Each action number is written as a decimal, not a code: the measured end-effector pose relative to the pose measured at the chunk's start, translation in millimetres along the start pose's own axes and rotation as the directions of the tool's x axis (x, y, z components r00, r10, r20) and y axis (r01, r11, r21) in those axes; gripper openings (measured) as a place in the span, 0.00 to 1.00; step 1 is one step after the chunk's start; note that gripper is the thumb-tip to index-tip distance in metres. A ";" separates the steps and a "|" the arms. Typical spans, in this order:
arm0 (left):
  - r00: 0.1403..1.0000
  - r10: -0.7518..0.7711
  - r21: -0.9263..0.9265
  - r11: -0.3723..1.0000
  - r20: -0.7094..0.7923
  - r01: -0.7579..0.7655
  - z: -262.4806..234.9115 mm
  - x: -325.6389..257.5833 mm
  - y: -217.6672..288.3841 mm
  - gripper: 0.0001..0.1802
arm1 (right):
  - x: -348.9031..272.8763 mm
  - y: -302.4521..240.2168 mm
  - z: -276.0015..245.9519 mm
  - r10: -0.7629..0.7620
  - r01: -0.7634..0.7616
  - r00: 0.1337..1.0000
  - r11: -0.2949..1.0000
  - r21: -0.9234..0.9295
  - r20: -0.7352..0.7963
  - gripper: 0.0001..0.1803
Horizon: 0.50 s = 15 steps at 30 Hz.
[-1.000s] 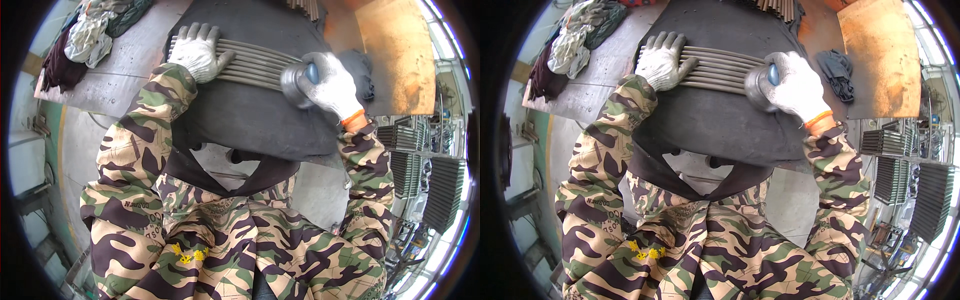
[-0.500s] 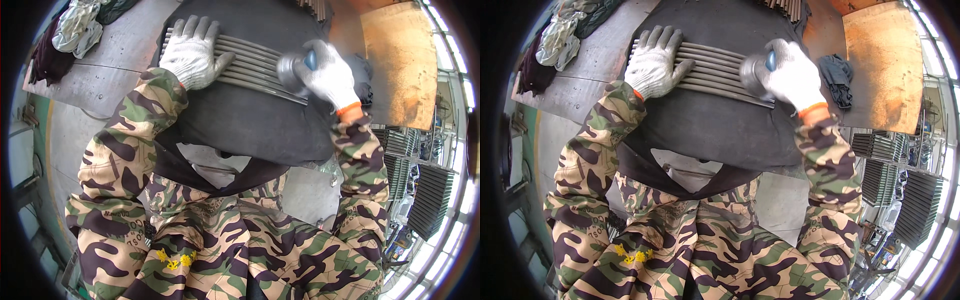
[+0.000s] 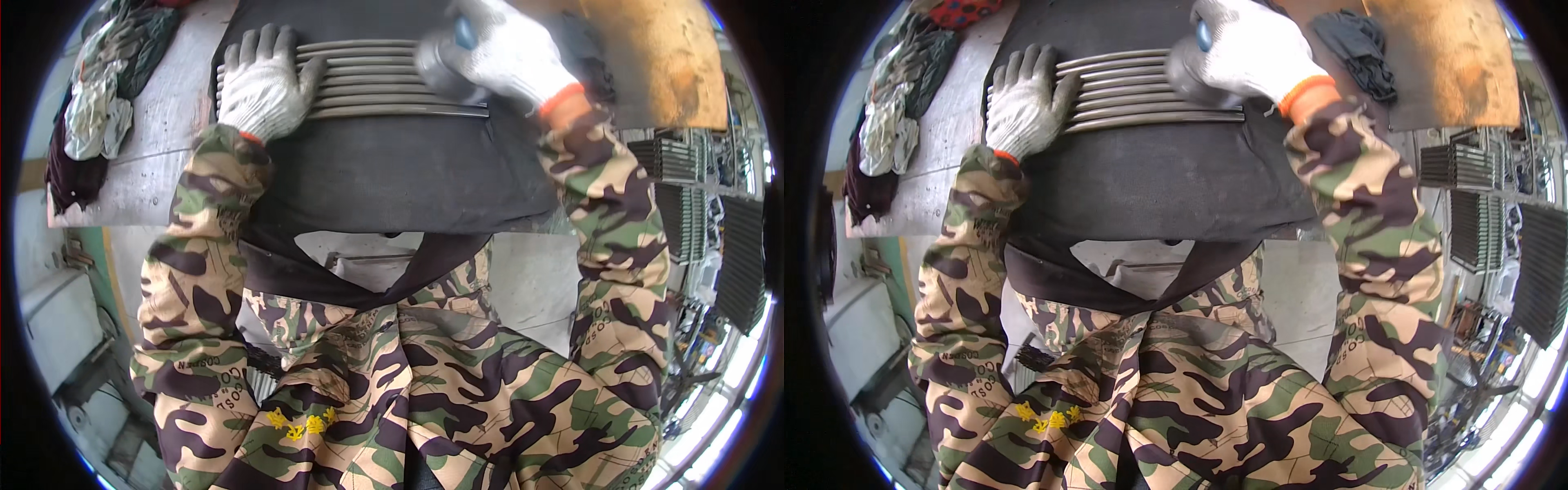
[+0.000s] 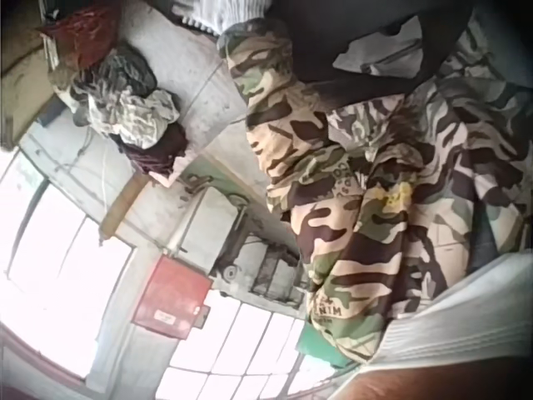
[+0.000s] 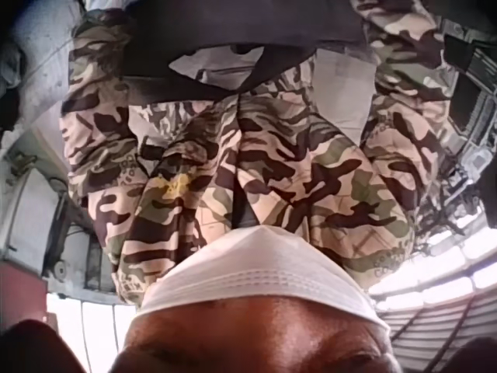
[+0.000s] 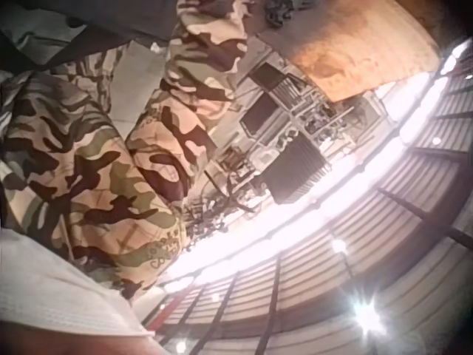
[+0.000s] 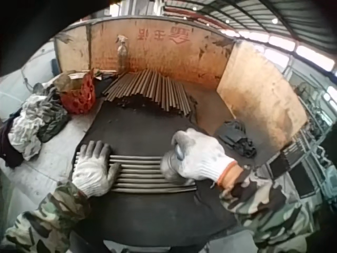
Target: The recorder uses a handheld orbital sander to smooth the surfaces of a bundle of metal rods on a workbench.
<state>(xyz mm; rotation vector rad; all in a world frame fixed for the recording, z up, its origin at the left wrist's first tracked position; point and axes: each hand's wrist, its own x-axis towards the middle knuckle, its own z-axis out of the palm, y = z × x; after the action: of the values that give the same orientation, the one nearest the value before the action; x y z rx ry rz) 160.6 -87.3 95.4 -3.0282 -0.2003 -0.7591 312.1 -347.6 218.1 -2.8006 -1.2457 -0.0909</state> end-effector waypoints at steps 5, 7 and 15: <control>0.997 -0.003 -0.036 0.999 0.082 0.006 -5.8 -7.9 5.9 0.30 | -20.4 2.1 4.2 -0.233 0.238 0.963 0.971 0.026 -0.135 0.21; 0.997 -0.001 -0.029 1.000 0.077 0.004 -11.0 1.3 7.9 0.30 | 0.4 19.2 3.4 -0.309 0.306 0.949 0.950 -0.063 -0.054 0.20; 0.999 -0.017 0.057 0.998 0.035 0.015 -5.4 -10.1 -5.3 0.32 | -21.9 -4.0 -6.6 -0.193 0.197 0.980 0.978 0.074 -0.057 0.22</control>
<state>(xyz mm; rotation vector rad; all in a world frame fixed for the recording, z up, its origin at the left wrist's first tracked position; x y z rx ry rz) 148.6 -83.5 95.3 -2.9915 -0.2422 -0.6885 294.3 -361.7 223.0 -2.5869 -1.4744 -0.1180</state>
